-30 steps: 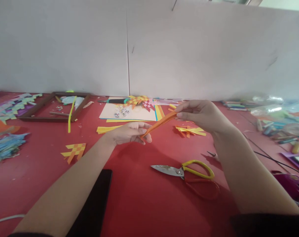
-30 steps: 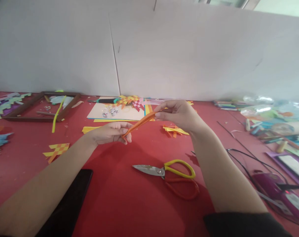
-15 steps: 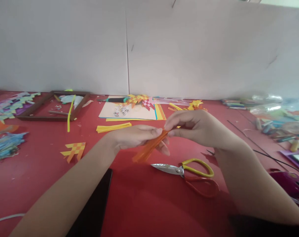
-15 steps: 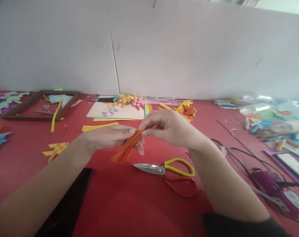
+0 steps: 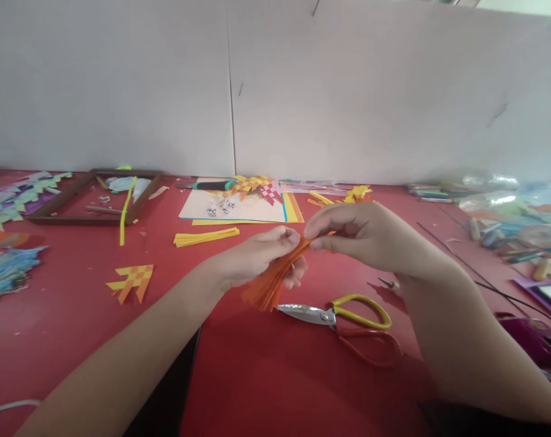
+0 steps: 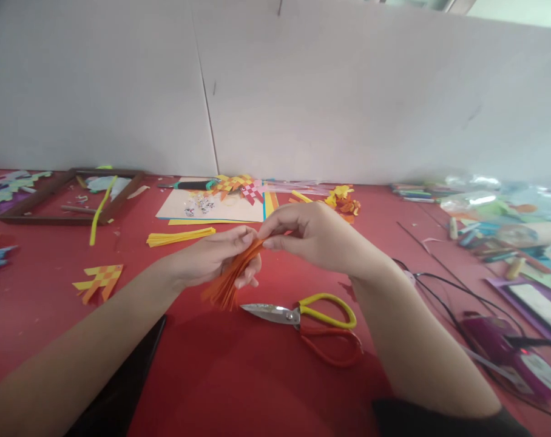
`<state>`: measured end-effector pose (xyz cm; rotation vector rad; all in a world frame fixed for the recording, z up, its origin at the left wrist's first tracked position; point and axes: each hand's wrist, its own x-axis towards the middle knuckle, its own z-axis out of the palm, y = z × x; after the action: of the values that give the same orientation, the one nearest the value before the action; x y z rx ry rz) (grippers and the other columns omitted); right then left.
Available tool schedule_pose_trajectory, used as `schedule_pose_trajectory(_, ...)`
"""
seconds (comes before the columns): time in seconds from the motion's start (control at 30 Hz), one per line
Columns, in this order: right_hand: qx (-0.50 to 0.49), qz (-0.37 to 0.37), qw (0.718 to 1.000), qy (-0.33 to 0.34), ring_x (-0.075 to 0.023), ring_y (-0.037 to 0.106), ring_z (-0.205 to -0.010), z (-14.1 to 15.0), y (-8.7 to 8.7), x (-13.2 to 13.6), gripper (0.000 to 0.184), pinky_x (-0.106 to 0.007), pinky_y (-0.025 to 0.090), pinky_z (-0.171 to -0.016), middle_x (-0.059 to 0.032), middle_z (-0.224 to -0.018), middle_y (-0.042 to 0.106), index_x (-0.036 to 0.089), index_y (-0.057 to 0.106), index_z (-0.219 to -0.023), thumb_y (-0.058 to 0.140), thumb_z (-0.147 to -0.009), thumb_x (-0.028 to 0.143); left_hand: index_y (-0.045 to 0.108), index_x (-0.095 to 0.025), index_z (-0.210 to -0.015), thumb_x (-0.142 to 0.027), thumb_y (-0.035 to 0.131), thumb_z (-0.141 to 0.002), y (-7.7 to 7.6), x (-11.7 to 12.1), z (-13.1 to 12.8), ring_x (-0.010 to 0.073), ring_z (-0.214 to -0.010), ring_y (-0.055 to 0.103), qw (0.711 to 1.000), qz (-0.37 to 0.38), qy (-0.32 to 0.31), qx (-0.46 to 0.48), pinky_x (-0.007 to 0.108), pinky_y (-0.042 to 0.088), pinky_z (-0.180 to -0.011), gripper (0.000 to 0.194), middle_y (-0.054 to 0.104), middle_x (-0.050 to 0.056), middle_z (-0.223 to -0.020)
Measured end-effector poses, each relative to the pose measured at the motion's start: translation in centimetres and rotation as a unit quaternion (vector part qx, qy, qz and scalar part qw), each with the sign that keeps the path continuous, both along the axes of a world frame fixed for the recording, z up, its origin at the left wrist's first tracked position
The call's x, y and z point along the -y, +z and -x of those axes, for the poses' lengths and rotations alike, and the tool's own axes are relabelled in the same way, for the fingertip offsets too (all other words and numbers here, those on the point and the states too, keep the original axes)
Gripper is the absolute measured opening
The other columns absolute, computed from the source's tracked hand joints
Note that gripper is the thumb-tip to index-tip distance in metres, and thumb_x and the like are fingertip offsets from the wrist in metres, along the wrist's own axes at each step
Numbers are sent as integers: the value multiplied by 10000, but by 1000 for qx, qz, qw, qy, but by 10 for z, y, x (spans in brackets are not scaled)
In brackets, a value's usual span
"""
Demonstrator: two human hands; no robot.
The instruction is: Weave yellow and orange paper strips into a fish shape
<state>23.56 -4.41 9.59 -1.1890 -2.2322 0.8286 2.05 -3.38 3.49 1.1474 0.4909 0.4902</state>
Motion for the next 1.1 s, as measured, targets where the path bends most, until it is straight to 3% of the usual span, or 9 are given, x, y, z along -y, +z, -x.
schedule_pose_trajectory(0.2, -32, 15, 999, -13, -143, 647, -745, -4, -1, -4, 126, -289, 489, -680, 9, -857, 727, 274, 739, -877, 694, -821, 377, 445, -196, -868, -365, 458, -1001, 7, 2, -4, 74, -503, 525, 998, 22, 60, 26, 259, 457, -590, 216, 615, -13, -714)
schedule_pose_trajectory(0.4, -80, 55, 995, -13, -125, 640, -673, -3, -1, -2, 143, -280, 500, -625, 4, -826, 724, 248, 686, -927, 701, -822, 344, 477, -194, -905, -376, 499, -987, 4, 1, -4, 73, -521, 552, 998, 13, 55, 34, 239, 429, -577, 201, 649, -4, -737)
schedule_pose_trajectory(0.67, -85, 56, 995, -19, -143, 660, -694, -3, 0, -1, 114, -302, 518, -633, 9, -833, 719, 265, 657, -890, 714, -807, 319, 477, -207, -938, -367, 514, -979, 3, -2, -3, 102, -530, 624, 998, 14, 62, 21, 247, 457, -564, 170, 691, 14, -792)
schedule_pose_trajectory(0.97, -58, 30, 997, -32, -152, 647, -734, -1, 0, 1, 147, -308, 525, -671, -6, -803, 681, 229, 624, -795, 703, -792, 353, 589, -157, -996, -550, 577, -904, 1, -1, -6, 106, -547, 623, 998, 14, 47, 39, 254, 492, -569, 404, 682, 41, -792)
schedule_pose_trajectory(1.1, -50, 28, 998, -25, -142, 635, -736, 0, 3, 2, 145, -304, 516, -683, -10, -826, 688, 223, 630, -794, 697, -801, 351, 612, -150, -932, -499, 631, -888, -2, -1, -7, 95, -550, 610, 997, 18, 61, 52, 236, 482, -564, 352, 691, 42, -776)
